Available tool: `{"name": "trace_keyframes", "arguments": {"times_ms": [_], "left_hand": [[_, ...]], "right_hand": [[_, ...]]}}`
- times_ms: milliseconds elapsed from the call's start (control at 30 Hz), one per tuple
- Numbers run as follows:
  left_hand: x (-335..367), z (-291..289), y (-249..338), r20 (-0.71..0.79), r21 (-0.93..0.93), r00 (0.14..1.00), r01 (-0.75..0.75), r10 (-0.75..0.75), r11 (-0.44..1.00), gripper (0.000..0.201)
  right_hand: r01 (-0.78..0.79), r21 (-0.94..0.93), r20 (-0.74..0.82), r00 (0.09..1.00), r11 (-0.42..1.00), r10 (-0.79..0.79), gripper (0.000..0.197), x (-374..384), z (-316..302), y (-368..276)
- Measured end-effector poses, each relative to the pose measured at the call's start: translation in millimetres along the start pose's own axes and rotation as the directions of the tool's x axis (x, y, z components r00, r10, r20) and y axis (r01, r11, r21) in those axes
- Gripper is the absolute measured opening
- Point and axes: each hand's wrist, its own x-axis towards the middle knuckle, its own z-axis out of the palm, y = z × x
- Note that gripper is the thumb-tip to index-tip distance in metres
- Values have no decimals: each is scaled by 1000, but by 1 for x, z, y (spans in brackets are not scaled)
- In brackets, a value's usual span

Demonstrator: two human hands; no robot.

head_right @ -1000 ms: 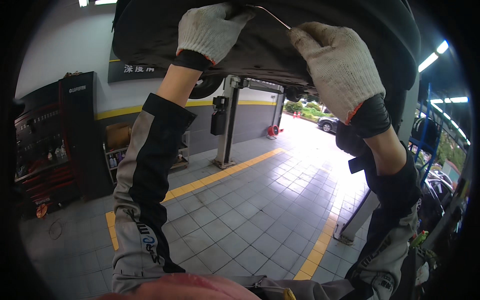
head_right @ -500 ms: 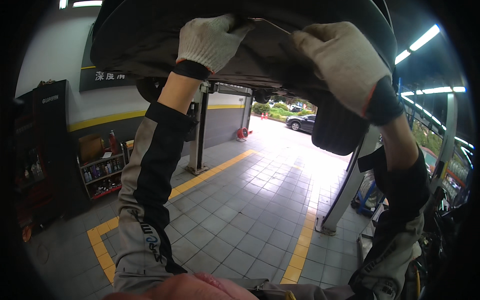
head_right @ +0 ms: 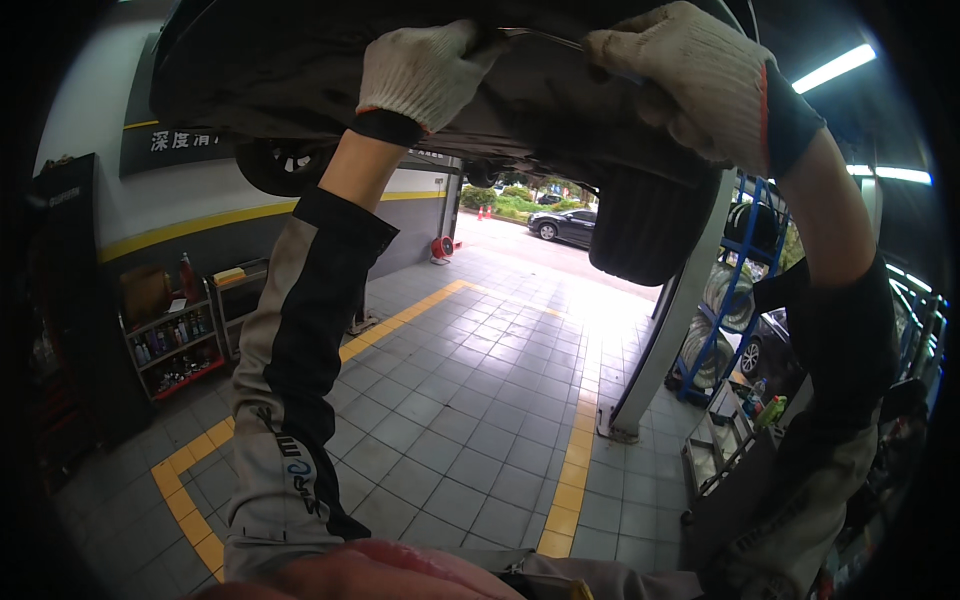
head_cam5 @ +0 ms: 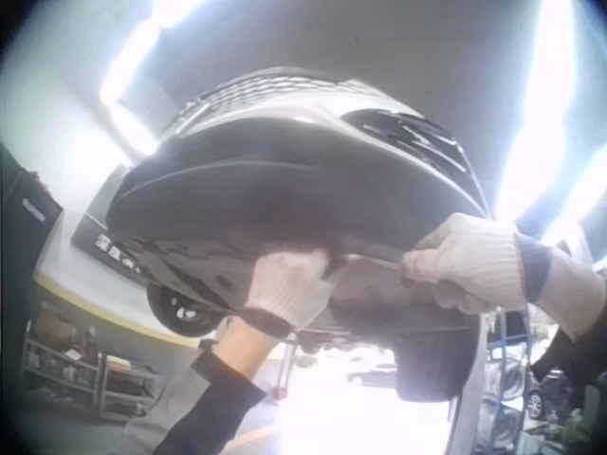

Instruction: The person works under a raised car, using a wrench to loosen and tighten bolts on the undercarriage. They move along the vehicle, adjusting multiple fasteners and occasionally repositioning to reach different areas.

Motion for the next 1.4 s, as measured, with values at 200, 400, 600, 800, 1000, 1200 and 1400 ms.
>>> {"name": "trace_keyframes", "arguments": {"times_ms": [200, 400, 600, 800, 1000, 1200, 1400], "left_hand": [[-4, 4, 0, -2, -27, 1000, 1, -1, 1000, 40], [1, 14, -1, -173, -46, 983, -67, 58, 997, 43], [2, 3, 1, -228, -173, 969, -136, 94, 975, 28], [0, 12, 3, -258, -143, 963, -120, 80, 982, 33], [-5, 23, -11, -245, -102, 963, -136, 108, 985, 39], [-4, -10, 1, 149, -55, 989, 3, 5, 998, 37], [11, -47, 18, 553, -118, 826, 210, -111, 971, 52]], "right_hand": [[-444, 73, 179, 887, 893, 426, 49, 0, -10, -35], [-366, -314, -115, 931, 876, 347, 50, -14, 55, -81], [-344, -160, -55, 939, 925, 340, 42, -7, 48, -68], [354, -407, 202, 934, 842, -295, 40, 8, -5, -24], [-476, 109, 318, 848, 873, 423, 46, 5, -20, -42], [-303, 115, -83, 946, 946, 313, 31, -47, 74, -18], [-129, 973, 52, 929, 189, 366, 49, -62, 166, 6]]}}
